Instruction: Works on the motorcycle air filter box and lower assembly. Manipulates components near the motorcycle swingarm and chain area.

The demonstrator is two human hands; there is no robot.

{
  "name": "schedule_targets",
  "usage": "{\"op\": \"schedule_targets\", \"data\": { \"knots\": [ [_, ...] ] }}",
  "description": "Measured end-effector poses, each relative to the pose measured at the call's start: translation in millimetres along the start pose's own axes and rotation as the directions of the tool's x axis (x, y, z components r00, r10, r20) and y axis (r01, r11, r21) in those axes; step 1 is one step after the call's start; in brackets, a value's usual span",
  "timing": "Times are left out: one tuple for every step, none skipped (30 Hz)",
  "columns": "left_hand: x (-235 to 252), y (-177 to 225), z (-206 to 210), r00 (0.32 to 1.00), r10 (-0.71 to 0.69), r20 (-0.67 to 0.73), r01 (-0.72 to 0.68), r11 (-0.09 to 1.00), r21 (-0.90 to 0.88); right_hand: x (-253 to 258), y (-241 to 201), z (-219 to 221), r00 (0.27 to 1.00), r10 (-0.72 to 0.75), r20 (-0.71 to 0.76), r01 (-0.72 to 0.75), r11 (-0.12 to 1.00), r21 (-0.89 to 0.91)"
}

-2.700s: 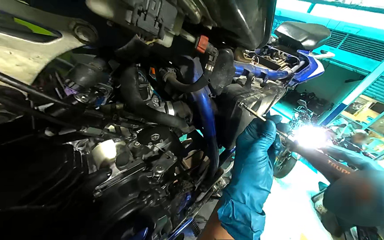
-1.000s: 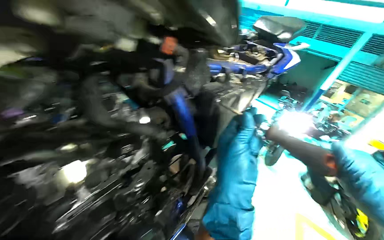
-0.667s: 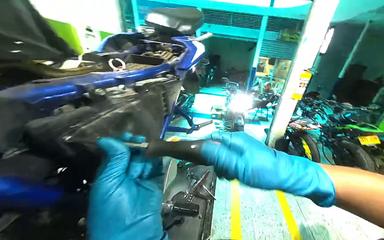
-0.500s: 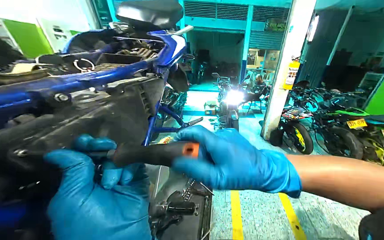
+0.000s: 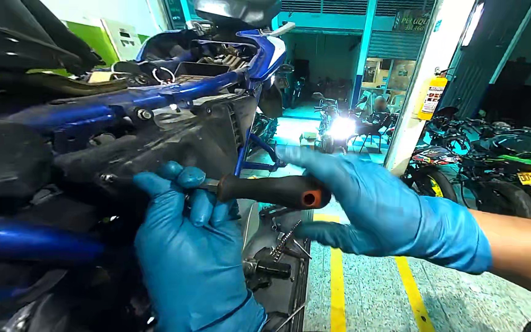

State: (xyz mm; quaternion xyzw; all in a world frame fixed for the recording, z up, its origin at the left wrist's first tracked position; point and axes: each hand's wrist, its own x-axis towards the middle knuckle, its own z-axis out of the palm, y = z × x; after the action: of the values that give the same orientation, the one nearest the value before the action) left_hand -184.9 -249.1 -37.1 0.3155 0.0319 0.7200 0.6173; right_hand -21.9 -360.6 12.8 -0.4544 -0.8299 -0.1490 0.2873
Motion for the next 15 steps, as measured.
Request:
{"op": "schedule_targets", "data": {
  "knots": [
    [-1.3,1.4,1.9,1.000,-0.002,-0.016,0.003,1.000,0.007,-1.0,4.9,4.7,0.993,-0.108,-0.056,0.101,0.989,-0.104],
    [-2.8,2.8,3.2,1.000,-0.007,-0.020,0.007,1.000,0.007,-1.3,6.5,9.5,0.990,-0.098,-0.100,0.094,0.994,-0.048],
    [-3.6,3.4,3.9,1.000,-0.008,-0.020,0.008,1.000,0.009,-0.9,3.7,14.0,0.993,0.043,-0.110,-0.029,0.992,0.126],
    [-3.1,3.3,4.7,1.000,0.000,-0.029,0.000,1.000,0.008,0.3,-0.8,15.5,0.969,0.247,-0.030,-0.221,0.908,0.355],
    [-1.8,3.1,4.7,0.999,0.004,-0.036,-0.005,1.000,-0.001,1.4,-1.2,12.8,0.921,0.376,0.103,-0.376,0.790,0.484],
    [-1.2,3.4,4.6,0.999,-0.003,-0.043,0.003,1.000,-0.010,0.0,-0.1,10.1,0.913,0.385,0.135,-0.402,0.796,0.454],
    [-1.4,3.6,4.7,0.999,-0.012,-0.047,0.011,1.000,-0.007,-4.8,1.2,8.6,0.955,0.286,0.080,-0.296,0.903,0.311],
    [-2.1,3.5,4.3,0.999,-0.014,-0.043,0.014,1.000,-0.002,-7.5,1.2,7.4,0.992,0.127,-0.003,-0.126,0.986,0.105],
    [-2.1,3.3,3.2,0.999,-0.020,-0.034,0.020,1.000,-0.006,-8.5,2.4,7.4,0.997,-0.043,-0.057,0.038,0.996,-0.075],
    [-1.9,3.1,2.0,0.999,-0.017,-0.027,0.016,1.000,-0.011,-7.9,4.8,9.7,0.986,-0.135,-0.101,0.122,0.984,-0.129],
    [-2.2,3.1,1.7,1.000,-0.015,-0.025,0.014,1.000,-0.020,-5.9,4.7,13.1,0.983,-0.108,-0.147,0.104,0.994,-0.039],
    [-2.9,3.3,2.4,1.000,-0.011,-0.029,0.011,1.000,-0.013,-3.4,0.5,16.3,0.988,0.056,-0.141,-0.034,0.987,0.155],
    [-2.6,3.3,3.2,0.999,0.001,-0.040,-0.001,1.000,0.002,0.9,-5.2,16.5,0.968,0.245,-0.055,-0.209,0.908,0.364],
    [-1.9,3.6,3.9,0.999,0.005,-0.053,-0.005,1.000,0.014,5.7,-7.9,13.9,0.927,0.370,0.053,-0.347,0.800,0.489],
    [-1.1,3.7,3.5,0.998,0.003,-0.056,-0.002,1.000,0.007,5.1,-7.1,11.3,0.932,0.355,0.074,-0.348,0.819,0.455]
  ]
}}
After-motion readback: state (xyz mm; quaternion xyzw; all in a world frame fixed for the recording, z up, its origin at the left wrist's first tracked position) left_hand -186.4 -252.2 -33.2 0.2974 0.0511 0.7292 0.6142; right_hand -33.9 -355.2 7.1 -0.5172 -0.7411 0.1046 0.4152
